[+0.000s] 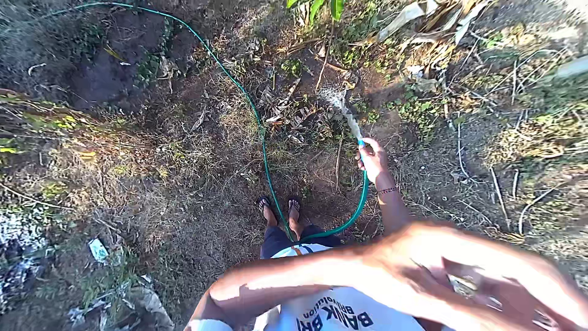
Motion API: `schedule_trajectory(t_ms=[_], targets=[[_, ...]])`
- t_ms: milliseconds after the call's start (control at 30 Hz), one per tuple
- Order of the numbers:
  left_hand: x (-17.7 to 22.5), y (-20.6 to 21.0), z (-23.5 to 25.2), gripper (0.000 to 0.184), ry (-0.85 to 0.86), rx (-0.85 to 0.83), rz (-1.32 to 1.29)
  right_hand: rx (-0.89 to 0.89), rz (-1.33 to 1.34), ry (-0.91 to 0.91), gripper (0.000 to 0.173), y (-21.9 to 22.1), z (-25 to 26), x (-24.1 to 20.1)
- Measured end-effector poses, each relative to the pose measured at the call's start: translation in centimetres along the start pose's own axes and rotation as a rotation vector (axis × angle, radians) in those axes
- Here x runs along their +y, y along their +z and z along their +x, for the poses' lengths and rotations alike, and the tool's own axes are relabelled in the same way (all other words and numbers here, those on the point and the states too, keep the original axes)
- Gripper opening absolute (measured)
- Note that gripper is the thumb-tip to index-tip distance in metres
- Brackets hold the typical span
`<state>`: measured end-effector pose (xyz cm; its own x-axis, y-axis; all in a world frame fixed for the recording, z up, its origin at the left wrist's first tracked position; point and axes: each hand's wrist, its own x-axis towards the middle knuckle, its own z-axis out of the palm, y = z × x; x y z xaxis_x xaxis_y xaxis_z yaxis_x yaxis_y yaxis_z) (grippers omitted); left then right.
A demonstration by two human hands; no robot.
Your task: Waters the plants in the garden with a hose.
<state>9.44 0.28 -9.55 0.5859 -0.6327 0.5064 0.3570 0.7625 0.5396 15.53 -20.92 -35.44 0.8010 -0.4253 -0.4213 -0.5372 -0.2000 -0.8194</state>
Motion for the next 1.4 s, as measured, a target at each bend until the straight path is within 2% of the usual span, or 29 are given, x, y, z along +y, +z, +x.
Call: schedule_trajectory(t_ms=[33, 100, 133, 167, 233, 300, 367, 467, 567, 700, 833, 900, 967, 1100, 1267, 1400], targets=[[-1.3, -3.3, -1.6, 0.012, -0.030, 0.122, 0.067, 0.013, 0.011, -0.016, 0.038, -0.3, -0.4, -0.3], [-4.8, -10.3, -5.9, 0.005, -0.226, 0.499, 0.299, 0.041, 0.030, -0.065, 0.039, -1.0, -1.2, -1.2], [-7.2, -13.6, -8.6, 0.013, -0.382, 0.614, 0.442, 0.052, 0.042, -0.096, 0.039, -1.4, -1.5, -1.9], [-9.6, -16.1, -11.3, 0.034, -0.568, 0.650, 0.561, 0.062, 0.057, -0.126, 0.039, -1.7, -1.8, -2.7], [-13.2, -18.4, -15.0, 0.076, -0.908, 0.602, 0.629, 0.079, 0.137, -0.180, 0.039, -2.0, -2.4, -5.3], [-15.6, -18.0, -16.4, 0.095, -1.057, 0.533, 0.601, 0.100, 0.178, -0.267, 0.037, -2.3, -3.2, -8.3], [-17.1, -17.5, -15.9, 0.094, -1.085, 0.413, 0.654, 0.121, 0.191, -0.386, 0.038, -2.9, -3.8, -11.5], [-17.4, -17.5, -13.5, 0.076, -1.110, 0.275, 0.735, 0.151, 0.223, -0.528, 0.038, -3.9, -5.0, -16.6], [-17.0, -18.8, -12.0, 0.055, -1.044, 0.198, 0.818, 0.159, 0.295, -0.636, 0.037, -5.3, -6.3, -20.7], [-15.2, -20.5, -13.8, 0.049, -0.962, 0.203, 0.948, 0.127, 0.428, -0.779, 0.036, -8.7, -8.5, -26.2], [-12.1, -22.2, -20.3, 0.050, -1.016, 0.328, 1.030, 0.134, 0.505, -0.807, 0.032, -10.6, -9.1, -30.5], [-10.5, -22.2, -24.0, 0.047, -1.003, 0.412, 1.079, 0.119, 0.569, -0.776, 0.030, -10.2, -7.5, -30.4], [-8.4, -21.1, -26.6, 0.041, -0.888, 0.534, 1.124, 0.076, 0.621, -0.718, 0.033, -9.3, -6.5, -29.7], [-4.4, -18.1, -30.7, 0.044, -0.776, 0.758, 1.183, 0.034, 0.685, -0.655, 0.033, -7.4, -7.3, -29.0], [-0.1, -15.9, -32.8, 0.044, -0.749, 0.839, 1.249, 0.058, 0.744, -0.680, 0.033, -5.1, -8.2, -28.7], [1.3, -15.2, -37.1, 0.044, -0.776, 0.824, 1.274, 0.137, 0.639, -0.514, 0.032, -1.8, -7.8, -25.2]])
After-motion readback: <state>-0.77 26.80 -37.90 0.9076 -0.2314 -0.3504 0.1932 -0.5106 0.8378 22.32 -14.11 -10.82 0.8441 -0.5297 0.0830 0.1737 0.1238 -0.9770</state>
